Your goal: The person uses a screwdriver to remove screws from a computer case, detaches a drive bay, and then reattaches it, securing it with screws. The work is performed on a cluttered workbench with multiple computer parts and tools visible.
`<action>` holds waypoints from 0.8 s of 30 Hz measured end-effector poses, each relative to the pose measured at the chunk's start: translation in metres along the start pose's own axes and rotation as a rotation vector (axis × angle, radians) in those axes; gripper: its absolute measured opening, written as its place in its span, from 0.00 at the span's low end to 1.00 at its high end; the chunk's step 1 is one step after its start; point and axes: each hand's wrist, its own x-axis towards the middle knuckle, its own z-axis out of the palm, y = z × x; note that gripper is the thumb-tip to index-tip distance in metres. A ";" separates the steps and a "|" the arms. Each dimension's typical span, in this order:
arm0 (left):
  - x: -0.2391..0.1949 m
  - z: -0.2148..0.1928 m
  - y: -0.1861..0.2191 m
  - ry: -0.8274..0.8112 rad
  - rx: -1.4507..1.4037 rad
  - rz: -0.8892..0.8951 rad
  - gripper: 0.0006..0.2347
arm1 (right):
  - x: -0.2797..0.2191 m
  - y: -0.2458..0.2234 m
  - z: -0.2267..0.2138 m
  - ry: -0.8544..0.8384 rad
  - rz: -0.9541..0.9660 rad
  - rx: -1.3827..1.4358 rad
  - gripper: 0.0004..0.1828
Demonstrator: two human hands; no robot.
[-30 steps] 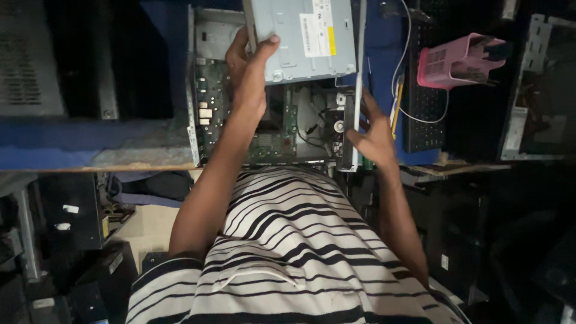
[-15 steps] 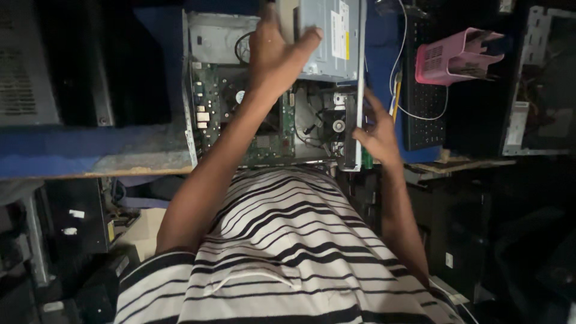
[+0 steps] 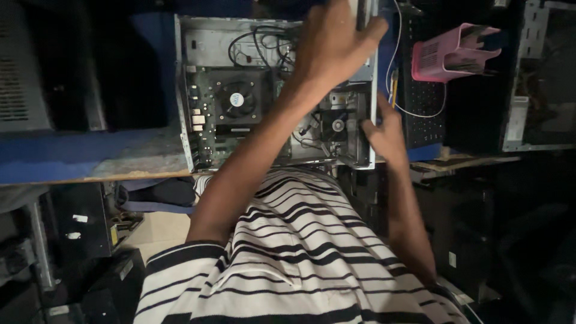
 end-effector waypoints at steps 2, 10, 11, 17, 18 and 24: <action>-0.003 -0.012 -0.004 -0.053 -0.008 -0.078 0.13 | -0.003 0.001 0.005 0.021 -0.044 0.062 0.38; -0.078 -0.115 -0.009 0.273 -0.595 -0.252 0.31 | -0.003 -0.003 0.057 0.065 -0.090 0.153 0.41; -0.089 -0.124 -0.007 0.290 -0.701 -0.268 0.33 | -0.001 -0.002 0.070 0.015 0.034 0.140 0.39; -0.143 -0.142 -0.004 0.365 -0.847 -0.234 0.31 | 0.018 0.020 0.145 -0.151 -0.276 -0.142 0.22; -0.151 -0.141 -0.006 0.369 -0.868 -0.234 0.31 | 0.021 0.024 0.154 -0.172 -0.383 -0.215 0.25; -0.187 -0.099 -0.025 0.427 -0.826 -0.440 0.38 | 0.028 0.054 0.101 -0.256 0.563 0.290 0.44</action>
